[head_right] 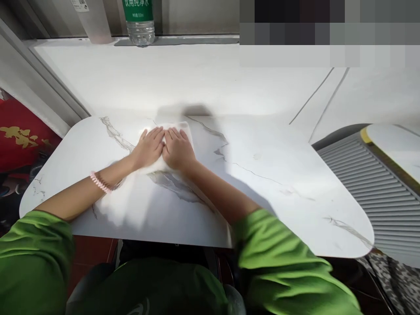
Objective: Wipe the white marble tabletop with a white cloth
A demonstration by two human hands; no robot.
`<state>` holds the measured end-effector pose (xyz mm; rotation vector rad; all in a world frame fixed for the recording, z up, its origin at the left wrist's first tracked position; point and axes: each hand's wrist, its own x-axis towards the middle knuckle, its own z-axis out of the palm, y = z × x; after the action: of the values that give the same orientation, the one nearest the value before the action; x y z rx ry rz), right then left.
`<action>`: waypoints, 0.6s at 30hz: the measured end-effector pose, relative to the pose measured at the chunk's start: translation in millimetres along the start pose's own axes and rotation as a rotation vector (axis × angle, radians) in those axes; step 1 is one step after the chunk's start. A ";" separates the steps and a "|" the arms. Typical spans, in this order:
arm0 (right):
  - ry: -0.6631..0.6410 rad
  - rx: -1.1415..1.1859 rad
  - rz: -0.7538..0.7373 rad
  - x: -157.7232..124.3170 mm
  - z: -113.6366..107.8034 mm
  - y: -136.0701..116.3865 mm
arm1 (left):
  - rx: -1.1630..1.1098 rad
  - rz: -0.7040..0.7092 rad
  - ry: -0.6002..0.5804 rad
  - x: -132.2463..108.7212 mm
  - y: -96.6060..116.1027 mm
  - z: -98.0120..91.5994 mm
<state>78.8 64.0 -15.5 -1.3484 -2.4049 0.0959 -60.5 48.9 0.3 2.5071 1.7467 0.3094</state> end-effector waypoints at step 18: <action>0.038 -0.037 0.052 23.1 8.2 0.0 | 0.040 -0.044 0.011 23.4 -18.6 2.6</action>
<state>65.0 84.2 -16.4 -1.4167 -2.3524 0.0394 -69.2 77.4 -2.6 2.4946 1.8278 0.2883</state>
